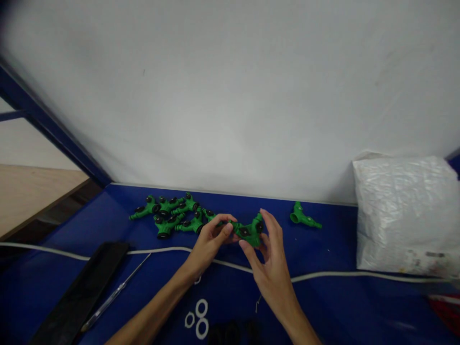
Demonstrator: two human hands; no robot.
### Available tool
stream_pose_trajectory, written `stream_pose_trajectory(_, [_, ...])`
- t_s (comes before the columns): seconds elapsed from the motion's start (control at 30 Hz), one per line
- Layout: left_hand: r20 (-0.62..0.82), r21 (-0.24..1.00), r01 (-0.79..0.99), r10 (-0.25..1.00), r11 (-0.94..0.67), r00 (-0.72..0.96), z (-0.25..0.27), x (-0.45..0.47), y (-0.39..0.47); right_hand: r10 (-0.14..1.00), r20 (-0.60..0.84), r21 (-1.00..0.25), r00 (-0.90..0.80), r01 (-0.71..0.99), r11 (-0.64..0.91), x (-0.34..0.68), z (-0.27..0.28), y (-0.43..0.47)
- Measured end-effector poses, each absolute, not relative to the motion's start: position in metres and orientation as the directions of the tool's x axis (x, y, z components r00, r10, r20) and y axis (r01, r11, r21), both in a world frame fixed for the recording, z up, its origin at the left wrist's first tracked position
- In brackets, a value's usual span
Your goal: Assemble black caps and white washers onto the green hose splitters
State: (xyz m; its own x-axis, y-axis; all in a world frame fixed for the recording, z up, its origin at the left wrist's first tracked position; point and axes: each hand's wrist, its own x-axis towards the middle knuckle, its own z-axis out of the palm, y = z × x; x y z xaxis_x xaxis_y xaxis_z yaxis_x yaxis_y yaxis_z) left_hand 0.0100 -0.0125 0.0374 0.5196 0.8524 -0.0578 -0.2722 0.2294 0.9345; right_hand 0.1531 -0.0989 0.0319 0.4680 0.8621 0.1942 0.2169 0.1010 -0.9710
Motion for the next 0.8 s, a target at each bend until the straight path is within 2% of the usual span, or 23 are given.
stream_pose_trajectory(0.13, [-0.073,0.901,-0.336,0.861,0.273,0.503,0.039,0.008,-0.01,0.836,0.095,-0.995,0.54,0.03,0.094,0.158,0.032,-0.093])
stream_pose_trajectory(0.2, [-0.087,0.908,-0.307,0.844,0.286,0.529,0.042,0.007,-0.011,0.839,0.068,-0.997,0.54,0.002,0.08,0.162,0.033,-0.09])
stream_pose_trajectory(0.37, [-0.064,0.962,-0.195,0.849,0.193,0.524,0.048,0.004,-0.014,0.879,0.118,-0.993,0.463,0.032,0.116,0.165,0.035,-0.088])
stream_pose_trajectory(0.47, [-0.029,0.978,-0.149,0.806,0.145,0.591,0.047,0.004,-0.015,0.905,0.136,-0.991,0.402,0.052,0.126,0.162,0.037,-0.09])
stream_pose_trajectory(0.67, [-0.012,0.979,-0.153,0.792,0.133,0.61,0.045,0.007,-0.017,0.937,0.162,-0.987,0.311,0.043,0.157,0.159,0.039,-0.091])
stream_pose_trajectory(0.8, [0.051,0.966,-0.245,0.867,0.084,0.496,0.052,0.002,-0.011,0.948,0.178,-0.983,0.262,0.096,0.158,0.158,0.04,-0.092])
